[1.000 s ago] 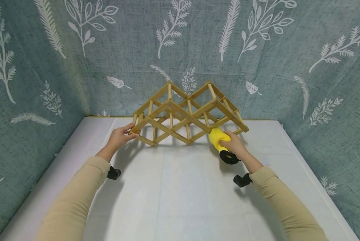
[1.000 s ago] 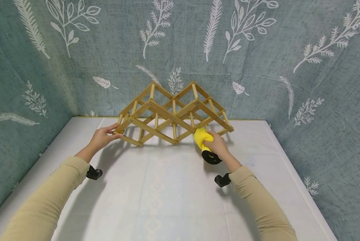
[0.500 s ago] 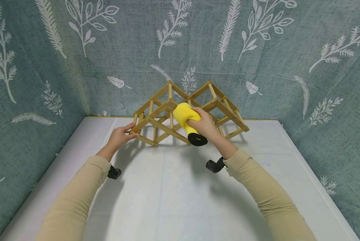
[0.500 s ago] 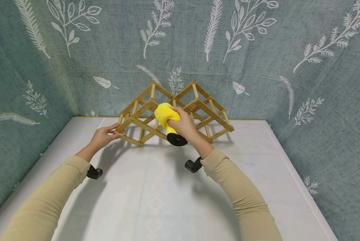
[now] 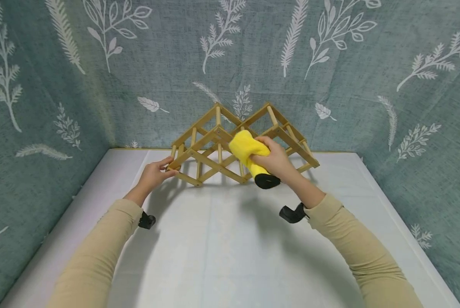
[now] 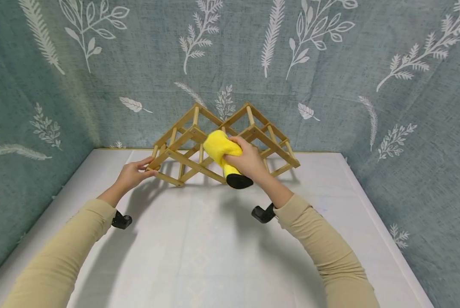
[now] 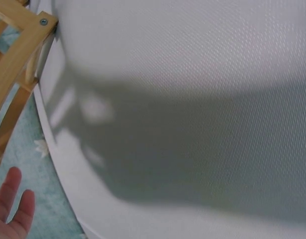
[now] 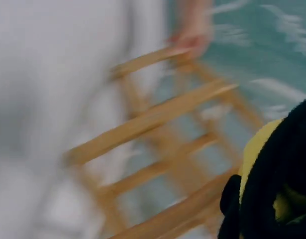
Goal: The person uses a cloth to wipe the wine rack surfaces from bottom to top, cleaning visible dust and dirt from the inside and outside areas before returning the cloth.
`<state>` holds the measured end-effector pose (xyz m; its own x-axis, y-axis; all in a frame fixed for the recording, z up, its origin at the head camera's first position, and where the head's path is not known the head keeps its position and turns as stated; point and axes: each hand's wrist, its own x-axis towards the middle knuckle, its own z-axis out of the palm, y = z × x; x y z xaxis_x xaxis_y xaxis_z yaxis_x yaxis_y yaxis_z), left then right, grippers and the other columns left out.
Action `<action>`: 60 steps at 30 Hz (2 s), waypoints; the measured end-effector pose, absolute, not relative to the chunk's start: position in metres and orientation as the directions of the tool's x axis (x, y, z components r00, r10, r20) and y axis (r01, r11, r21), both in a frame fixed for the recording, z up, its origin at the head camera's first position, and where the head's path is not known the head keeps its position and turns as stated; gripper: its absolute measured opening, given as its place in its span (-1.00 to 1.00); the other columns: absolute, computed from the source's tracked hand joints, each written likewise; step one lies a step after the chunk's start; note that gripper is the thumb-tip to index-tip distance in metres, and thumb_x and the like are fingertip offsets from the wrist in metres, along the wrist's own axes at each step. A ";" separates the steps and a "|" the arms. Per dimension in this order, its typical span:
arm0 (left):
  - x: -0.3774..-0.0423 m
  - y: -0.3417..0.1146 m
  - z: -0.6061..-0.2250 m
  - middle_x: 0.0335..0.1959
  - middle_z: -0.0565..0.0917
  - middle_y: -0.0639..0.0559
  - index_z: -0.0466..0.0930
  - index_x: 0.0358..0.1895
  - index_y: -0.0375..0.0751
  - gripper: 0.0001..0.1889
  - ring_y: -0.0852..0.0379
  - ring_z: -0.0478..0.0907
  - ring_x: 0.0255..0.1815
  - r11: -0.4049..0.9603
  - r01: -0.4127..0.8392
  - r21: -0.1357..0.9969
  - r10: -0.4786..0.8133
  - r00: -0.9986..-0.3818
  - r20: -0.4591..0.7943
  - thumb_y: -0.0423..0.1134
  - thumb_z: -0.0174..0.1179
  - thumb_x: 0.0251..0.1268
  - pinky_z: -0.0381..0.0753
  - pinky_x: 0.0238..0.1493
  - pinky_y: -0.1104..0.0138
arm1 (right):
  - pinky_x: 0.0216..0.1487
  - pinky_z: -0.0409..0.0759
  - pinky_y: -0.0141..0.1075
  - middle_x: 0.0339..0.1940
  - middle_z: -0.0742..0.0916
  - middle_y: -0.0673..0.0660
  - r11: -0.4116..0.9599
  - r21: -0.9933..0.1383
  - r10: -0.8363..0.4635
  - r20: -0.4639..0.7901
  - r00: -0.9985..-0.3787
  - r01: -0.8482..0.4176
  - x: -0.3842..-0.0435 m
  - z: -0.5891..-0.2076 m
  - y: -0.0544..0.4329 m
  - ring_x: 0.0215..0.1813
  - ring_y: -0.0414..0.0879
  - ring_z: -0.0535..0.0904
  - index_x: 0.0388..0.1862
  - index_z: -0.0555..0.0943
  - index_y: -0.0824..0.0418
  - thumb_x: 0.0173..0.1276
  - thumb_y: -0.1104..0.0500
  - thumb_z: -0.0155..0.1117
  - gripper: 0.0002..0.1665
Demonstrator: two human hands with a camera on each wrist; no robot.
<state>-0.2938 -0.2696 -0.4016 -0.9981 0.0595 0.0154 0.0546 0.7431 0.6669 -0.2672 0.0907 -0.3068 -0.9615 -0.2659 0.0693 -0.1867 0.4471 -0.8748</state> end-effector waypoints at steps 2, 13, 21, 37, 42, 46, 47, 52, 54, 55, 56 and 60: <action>-0.294 -0.271 -0.402 0.34 0.26 -0.20 0.18 0.37 -0.07 -0.33 -0.28 0.33 0.20 0.744 0.061 0.665 0.060 -0.998 0.024 -0.04 0.19 0.21 0.46 0.04 -0.03 | -0.18 0.51 -0.19 0.07 0.53 0.21 0.537 -0.830 -0.258 0.007 -0.966 -0.150 -0.269 -0.329 0.108 -0.11 0.06 0.49 0.29 0.31 0.15 0.24 0.11 0.22 -0.36; -0.295 -0.273 -0.404 0.36 0.23 -0.13 0.18 0.37 -0.06 -0.33 -0.29 0.31 0.21 0.726 0.053 0.686 0.062 -0.998 0.012 -0.04 0.19 0.21 0.45 0.05 -0.04 | -0.15 0.49 -0.20 0.09 0.52 0.32 0.625 -0.779 -0.184 -0.079 -0.980 -0.054 -0.286 -0.412 0.131 -0.09 0.09 0.47 0.24 0.33 0.34 0.23 0.18 0.20 -0.39; -0.296 -0.271 -0.402 0.39 0.18 -0.04 0.18 0.37 -0.07 -0.34 -0.31 0.24 0.26 0.707 0.039 0.707 0.064 -0.998 -0.010 -0.07 0.20 0.21 0.38 0.12 -0.07 | -0.17 0.52 -0.18 0.01 0.59 0.24 0.533 -0.835 -0.157 0.064 -0.986 -0.139 -0.286 -0.381 0.070 -0.12 0.07 0.51 0.20 0.40 0.24 0.17 0.13 0.25 -0.40; -0.296 -0.267 -0.403 0.37 0.20 -0.15 0.18 0.37 -0.05 -0.33 -0.31 0.26 0.25 0.726 0.044 0.686 0.058 -0.998 0.002 -0.06 0.19 0.22 0.42 0.08 -0.06 | -0.26 0.55 -0.26 -0.02 0.53 0.20 0.171 -0.947 -0.330 0.205 -0.921 -0.272 -0.272 -0.301 0.026 -0.19 0.01 0.52 0.22 0.37 0.15 0.24 0.21 0.24 -0.45; -0.294 -0.271 -0.403 0.38 0.19 -0.19 0.15 0.39 -0.04 -0.32 -0.30 0.25 0.25 0.725 0.031 0.688 0.056 -0.998 -0.013 -0.03 0.18 0.22 0.40 0.08 -0.07 | -0.25 0.55 -0.26 0.01 0.51 0.20 0.336 -0.941 -0.295 -0.066 -0.953 -0.038 -0.275 -0.349 0.062 -0.14 0.03 0.51 0.27 0.32 0.09 0.23 0.12 0.25 -0.38; -0.295 -0.272 -0.404 0.39 0.18 -0.14 0.16 0.39 -0.02 -0.33 -0.30 0.26 0.24 0.721 0.033 0.692 0.059 -0.998 -0.014 -0.03 0.18 0.22 0.42 0.07 -0.07 | -0.20 0.52 -0.25 0.10 0.46 0.24 0.443 -0.884 -0.207 -0.267 -0.941 0.153 -0.279 -0.394 0.097 -0.07 0.05 0.47 0.35 0.22 0.15 0.23 0.07 0.21 -0.28; -0.294 -0.272 -0.403 0.39 0.18 -0.14 0.15 0.39 -0.02 -0.32 -0.30 0.26 0.24 0.721 0.035 0.692 0.062 -0.998 -0.014 -0.02 0.18 0.22 0.42 0.07 -0.06 | -0.16 0.51 -0.23 0.13 0.44 0.26 0.459 -0.868 -0.177 -0.296 -0.938 0.187 -0.280 -0.402 0.105 -0.04 0.06 0.45 0.35 0.21 0.19 0.24 0.07 0.20 -0.27; -0.293 -0.273 -0.403 0.39 0.17 -0.10 0.15 0.39 0.01 -0.31 -0.28 0.23 0.27 0.709 0.030 0.704 0.055 -0.998 -0.013 -0.01 0.18 0.21 0.41 0.08 -0.06 | 0.14 0.35 -0.07 0.27 0.33 0.32 0.437 -0.852 -0.111 -0.370 -0.923 0.288 -0.289 -0.421 0.125 0.17 0.15 0.32 0.41 0.06 0.32 0.28 0.11 0.14 -0.19; -0.293 -0.273 -0.403 0.40 0.17 -0.10 0.15 0.39 0.01 -0.31 -0.28 0.22 0.28 0.707 0.026 0.707 0.048 -0.999 -0.011 -0.01 0.19 0.20 0.40 0.09 -0.06 | 0.19 0.32 -0.05 0.29 0.30 0.32 0.429 -0.853 -0.117 -0.378 -0.919 0.296 -0.291 -0.422 0.120 0.20 0.16 0.30 0.41 0.04 0.32 0.27 0.12 0.14 -0.18; -0.292 -0.274 -0.403 0.40 0.17 -0.08 0.15 0.39 0.00 -0.31 -0.27 0.21 0.29 0.704 0.025 0.709 0.047 -0.999 -0.011 -0.01 0.19 0.20 0.40 0.09 -0.06 | 0.19 0.32 -0.06 0.30 0.29 0.32 0.431 -0.854 -0.124 -0.377 -0.918 0.293 -0.291 -0.422 0.116 0.20 0.15 0.30 0.42 0.04 0.32 0.27 0.12 0.15 -0.17; -0.292 -0.273 -0.403 0.40 0.17 -0.06 0.16 0.38 0.00 -0.31 -0.27 0.21 0.29 0.700 0.022 0.714 0.044 -0.999 -0.012 -0.01 0.19 0.20 0.40 0.10 -0.06 | 0.17 0.35 -0.07 0.29 0.30 0.32 0.438 -0.853 -0.132 -0.373 -0.918 0.284 -0.291 -0.423 0.110 0.18 0.14 0.32 0.41 0.04 0.31 0.27 0.12 0.15 -0.18; -0.291 -0.272 -0.403 0.40 0.17 -0.03 0.17 0.38 -0.01 -0.31 -0.27 0.20 0.30 0.686 0.019 0.728 0.046 -0.999 -0.018 -0.02 0.19 0.20 0.38 0.12 -0.06 | 0.02 0.43 -0.17 0.22 0.39 0.27 0.454 -0.859 -0.158 -0.341 -0.927 0.239 -0.291 -0.419 0.085 0.07 0.09 0.39 0.37 0.15 0.26 0.24 0.12 0.18 -0.24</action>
<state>-0.2913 -0.2720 -0.4028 -0.9988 0.0462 -0.0175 0.0190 0.6858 0.7276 -0.2907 0.0852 -0.4186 -0.9267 -0.1578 -0.3412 0.2388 0.4538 -0.8585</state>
